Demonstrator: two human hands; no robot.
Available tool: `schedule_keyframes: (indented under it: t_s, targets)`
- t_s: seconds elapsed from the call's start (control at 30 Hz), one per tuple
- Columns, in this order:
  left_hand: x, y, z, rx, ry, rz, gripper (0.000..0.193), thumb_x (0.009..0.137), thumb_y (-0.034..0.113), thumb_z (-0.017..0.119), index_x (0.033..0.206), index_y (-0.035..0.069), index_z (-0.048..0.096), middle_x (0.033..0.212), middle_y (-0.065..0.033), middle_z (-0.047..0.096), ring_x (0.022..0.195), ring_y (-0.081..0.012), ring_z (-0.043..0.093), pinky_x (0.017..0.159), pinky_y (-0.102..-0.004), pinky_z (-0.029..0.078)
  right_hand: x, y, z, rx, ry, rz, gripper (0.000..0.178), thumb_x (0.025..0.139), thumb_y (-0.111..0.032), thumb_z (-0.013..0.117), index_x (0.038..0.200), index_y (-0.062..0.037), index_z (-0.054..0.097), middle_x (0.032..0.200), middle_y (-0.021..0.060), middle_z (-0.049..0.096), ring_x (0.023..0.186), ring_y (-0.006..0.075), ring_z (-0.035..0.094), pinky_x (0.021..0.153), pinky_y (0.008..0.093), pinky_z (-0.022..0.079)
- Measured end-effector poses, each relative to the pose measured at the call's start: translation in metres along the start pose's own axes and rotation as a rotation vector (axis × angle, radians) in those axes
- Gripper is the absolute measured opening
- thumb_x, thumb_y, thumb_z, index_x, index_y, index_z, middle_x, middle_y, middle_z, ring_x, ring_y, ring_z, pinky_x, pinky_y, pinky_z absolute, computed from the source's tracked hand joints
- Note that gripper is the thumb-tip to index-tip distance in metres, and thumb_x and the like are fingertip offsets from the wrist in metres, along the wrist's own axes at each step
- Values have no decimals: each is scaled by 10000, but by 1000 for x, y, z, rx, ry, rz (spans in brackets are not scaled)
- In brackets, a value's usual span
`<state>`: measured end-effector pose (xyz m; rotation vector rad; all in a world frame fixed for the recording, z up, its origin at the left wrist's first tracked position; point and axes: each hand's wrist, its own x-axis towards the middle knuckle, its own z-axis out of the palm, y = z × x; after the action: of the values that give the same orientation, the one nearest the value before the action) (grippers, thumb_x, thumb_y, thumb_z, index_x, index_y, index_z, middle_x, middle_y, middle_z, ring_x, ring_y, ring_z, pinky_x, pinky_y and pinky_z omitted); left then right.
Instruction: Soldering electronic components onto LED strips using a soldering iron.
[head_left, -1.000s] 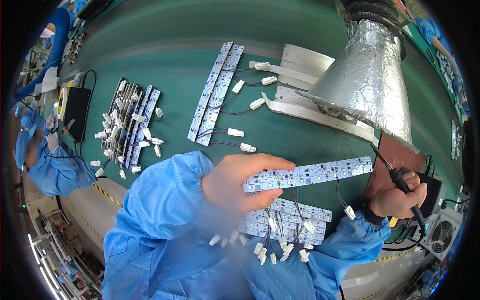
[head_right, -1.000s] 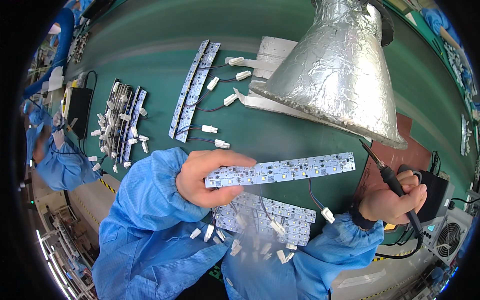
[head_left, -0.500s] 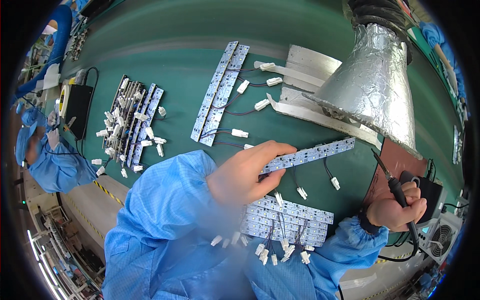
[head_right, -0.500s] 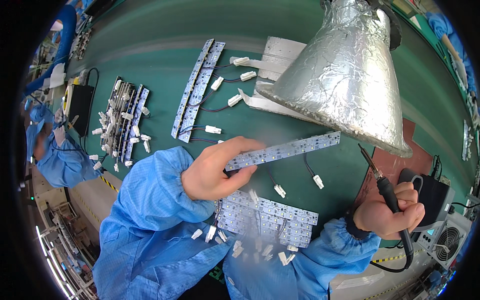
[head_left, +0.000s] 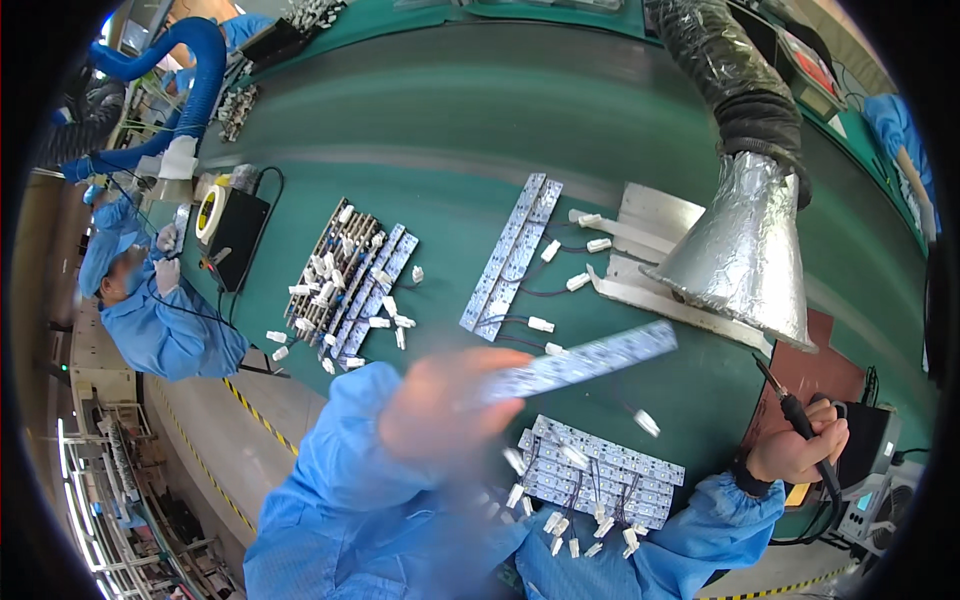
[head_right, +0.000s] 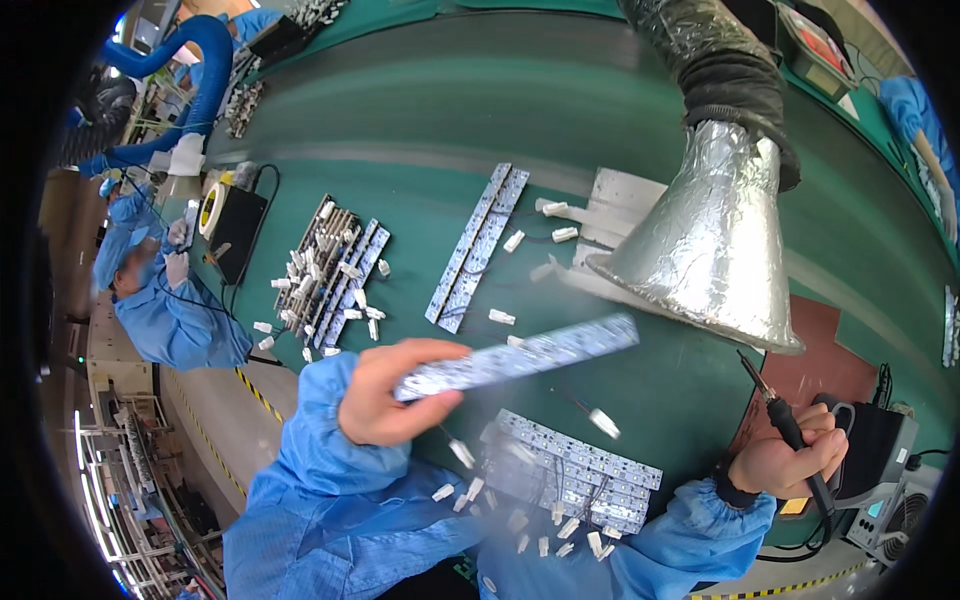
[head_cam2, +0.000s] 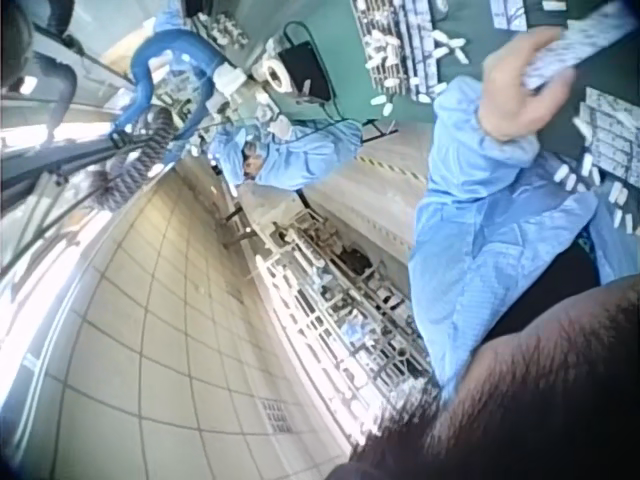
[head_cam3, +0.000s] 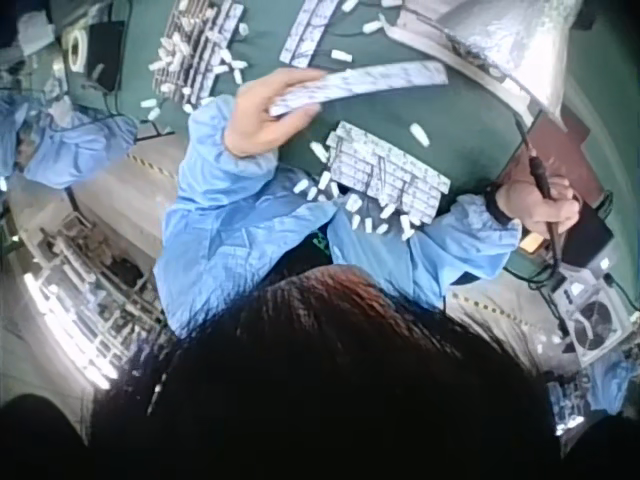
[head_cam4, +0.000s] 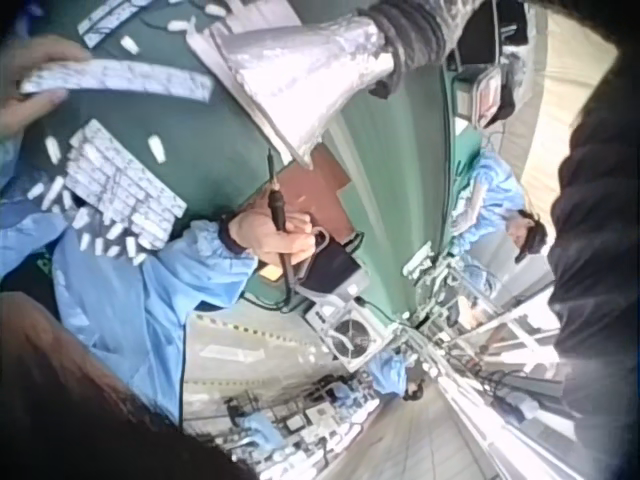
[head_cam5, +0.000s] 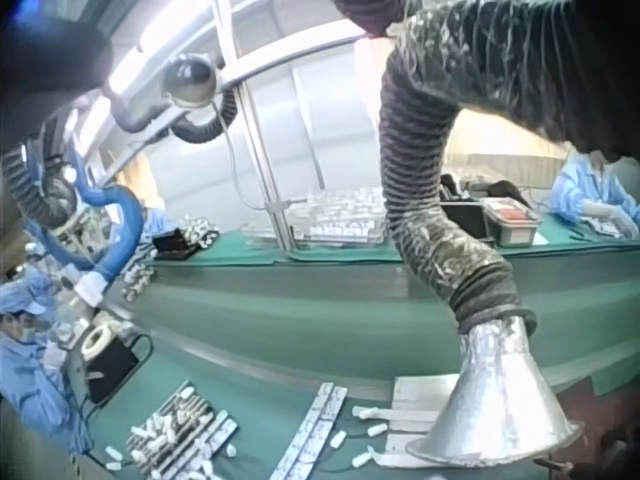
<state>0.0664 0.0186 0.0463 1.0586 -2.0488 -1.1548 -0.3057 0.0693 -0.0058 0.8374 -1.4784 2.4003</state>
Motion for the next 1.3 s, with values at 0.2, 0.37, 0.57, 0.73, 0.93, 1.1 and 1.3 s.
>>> schedule_keyframes:
  t_s: [0.2,0.37,0.57,0.73,0.93,1.1,1.3]
  targets:
    - [-8,-36,-13,-142,601,-183,332,916,59,640,1236,-17,598,1020,-79,692,799,-84,603,721,-219,478,-5,-1,1,5,-41,25,367,954,-83,445,639,-101,257,551,5,242,491,108,256,531,287,227]
    - [18,-72,-1,550,479,-8,380,927,78,628,1283,-25,548,1224,-170,608,1148,-315,577,1010,-377,427,-8,0,-2,10,-55,35,376,964,-101,453,643,-103,256,554,-2,244,495,102,257,520,282,215]
    - [25,-74,-6,505,305,-3,364,934,62,603,1281,-40,564,1290,-206,584,1203,-348,550,1042,-393,408,-7,6,0,82,-81,96,373,977,-109,455,661,-106,258,561,-9,246,518,91,248,528,285,210]
    - [30,-61,-2,548,280,58,470,909,68,616,1354,-35,507,1385,-227,522,1288,-382,496,1098,-416,374,-1,0,-11,-18,-56,-16,253,952,-87,506,703,-70,465,645,-9,418,600,97,399,570,266,333]
    - [13,-32,3,643,127,12,749,729,84,785,1405,26,468,1476,-225,415,1341,-423,417,1114,-453,348,-20,-3,2,-184,-124,104,335,984,-124,482,664,-47,423,599,12,447,569,85,398,517,285,311]
    - [29,-52,14,696,149,144,680,736,46,746,1363,10,484,1422,-235,446,1287,-438,440,1075,-472,381,-15,-18,-17,-271,-186,90,418,987,-179,517,618,-33,388,537,9,447,520,62,378,473,282,269]
    - [38,-47,18,701,232,155,606,750,-18,666,1332,-13,498,1379,-228,480,1236,-430,477,1035,-465,414,-18,-9,-18,-312,-223,98,424,980,-193,529,605,-26,422,519,25,466,495,69,378,457,295,267]
